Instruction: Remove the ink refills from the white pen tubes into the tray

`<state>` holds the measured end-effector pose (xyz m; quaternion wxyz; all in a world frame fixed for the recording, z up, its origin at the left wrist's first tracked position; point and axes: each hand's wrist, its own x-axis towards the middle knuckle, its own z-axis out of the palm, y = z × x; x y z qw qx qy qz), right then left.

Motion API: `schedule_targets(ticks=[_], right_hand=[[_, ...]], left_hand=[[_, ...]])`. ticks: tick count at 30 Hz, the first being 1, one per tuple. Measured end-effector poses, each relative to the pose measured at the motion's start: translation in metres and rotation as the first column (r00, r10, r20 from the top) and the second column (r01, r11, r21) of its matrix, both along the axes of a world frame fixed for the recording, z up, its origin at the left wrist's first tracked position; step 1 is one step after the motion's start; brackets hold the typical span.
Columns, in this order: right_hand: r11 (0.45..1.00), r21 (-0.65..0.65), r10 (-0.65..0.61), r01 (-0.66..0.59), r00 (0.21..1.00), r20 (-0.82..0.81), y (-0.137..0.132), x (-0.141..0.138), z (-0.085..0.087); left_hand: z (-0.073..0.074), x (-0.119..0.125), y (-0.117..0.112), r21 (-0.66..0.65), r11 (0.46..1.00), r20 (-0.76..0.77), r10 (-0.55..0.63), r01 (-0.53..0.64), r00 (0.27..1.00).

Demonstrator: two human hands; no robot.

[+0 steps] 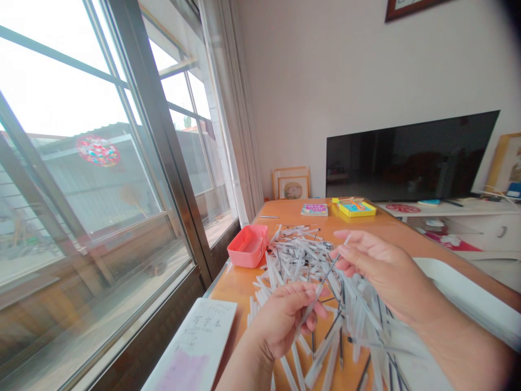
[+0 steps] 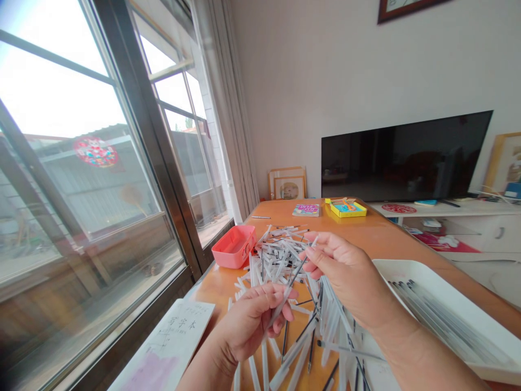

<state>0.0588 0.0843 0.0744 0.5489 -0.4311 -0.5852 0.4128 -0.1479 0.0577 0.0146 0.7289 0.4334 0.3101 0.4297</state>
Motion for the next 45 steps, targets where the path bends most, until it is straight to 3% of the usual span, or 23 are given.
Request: schedule_targets(ticks=[13,19,24,28,32,37,45], right_hand=[[0.994,0.044,0.088,-0.103,0.961,0.263,0.003,-0.027,-0.032],[0.985,0.075,0.115,-0.156,0.914,0.39,-0.001,-0.028,-0.032],[0.991,0.127,-0.021,-0.037,0.903,0.429,0.011,-0.017,-0.036],[0.984,0.141,-0.168,0.104,0.799,0.577,0.033,0.001,-0.053],[0.968,0.212,-0.251,0.137,0.618,0.745,0.045,0.01,-0.071],[0.983,0.163,-0.181,0.078,0.428,0.885,0.042,0.001,-0.076],[0.988,0.098,-0.131,0.119,0.313,0.941,0.062,-0.011,-0.071]], left_hand=[[-0.001,-0.002,0.003,-0.007,0.999,0.066,-0.045,0.046,0.997],[0.0,-0.002,0.004,-0.012,1.0,0.103,-0.01,0.011,0.995],[0.001,-0.006,0.006,-0.023,0.998,0.1,0.059,-0.057,0.993],[0.002,-0.011,0.011,-0.042,0.984,0.09,0.175,-0.172,0.98],[0.003,-0.014,0.014,-0.075,0.964,0.087,0.259,-0.253,0.962],[0.001,-0.015,0.016,-0.088,0.957,0.086,0.285,-0.277,0.955],[0.001,-0.018,0.02,-0.136,0.94,0.073,0.324,-0.313,0.943]])
